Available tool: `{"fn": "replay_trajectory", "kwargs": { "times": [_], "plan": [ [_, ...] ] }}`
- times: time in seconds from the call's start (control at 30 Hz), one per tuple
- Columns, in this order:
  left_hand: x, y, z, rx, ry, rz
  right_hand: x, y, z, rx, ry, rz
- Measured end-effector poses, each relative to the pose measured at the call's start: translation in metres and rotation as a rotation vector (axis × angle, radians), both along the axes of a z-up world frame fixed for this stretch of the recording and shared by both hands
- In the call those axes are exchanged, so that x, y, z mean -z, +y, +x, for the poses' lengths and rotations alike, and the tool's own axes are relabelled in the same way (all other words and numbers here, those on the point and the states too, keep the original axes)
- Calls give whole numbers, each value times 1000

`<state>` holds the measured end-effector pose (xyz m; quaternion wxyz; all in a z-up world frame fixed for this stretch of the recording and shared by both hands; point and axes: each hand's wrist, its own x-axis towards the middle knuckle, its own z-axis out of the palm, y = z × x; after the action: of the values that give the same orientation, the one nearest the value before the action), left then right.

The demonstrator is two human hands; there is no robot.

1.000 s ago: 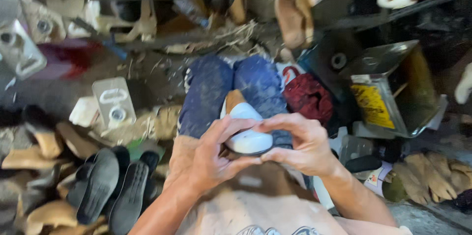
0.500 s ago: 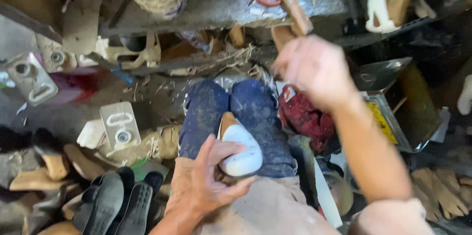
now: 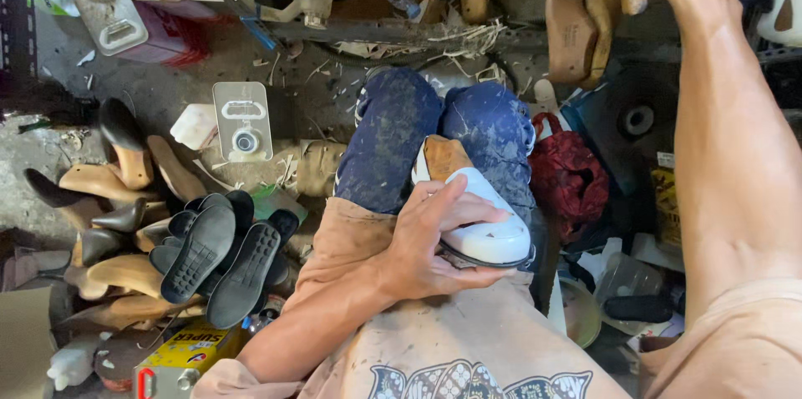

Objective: The person uses a wooden stick to apply glue to the sole of a white shoe. They then use a hammer to tap the shoe, likely to secure the sole or shape the material.

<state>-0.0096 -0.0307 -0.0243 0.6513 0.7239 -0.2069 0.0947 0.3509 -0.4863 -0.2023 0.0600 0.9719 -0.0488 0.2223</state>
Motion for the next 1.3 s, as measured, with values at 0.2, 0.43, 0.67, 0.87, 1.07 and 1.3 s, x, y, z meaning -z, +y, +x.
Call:
{"fn": "replay_trajectory", "kwargs": {
  "times": [0.2,0.43,0.67,0.87,1.07,1.3],
  "plan": [
    [-3,-9,6,-104,-59,-177,-26,-10,6,71,82,623],
    [-2,-9,9,-38,10,42,-94,45,-19,209,197,1283],
    [-10,-3,16,-76,23,49,-138,79,-77,-297,133,1284],
    [-12,-11,21,-63,35,49,-221,165,-250,-298,-159,935],
    [-11,-45,20,-80,-42,248,-307,203,-367,-866,225,626],
    [-9,-60,11,-69,-77,296,-311,224,-368,-913,412,542]
  ]
}}
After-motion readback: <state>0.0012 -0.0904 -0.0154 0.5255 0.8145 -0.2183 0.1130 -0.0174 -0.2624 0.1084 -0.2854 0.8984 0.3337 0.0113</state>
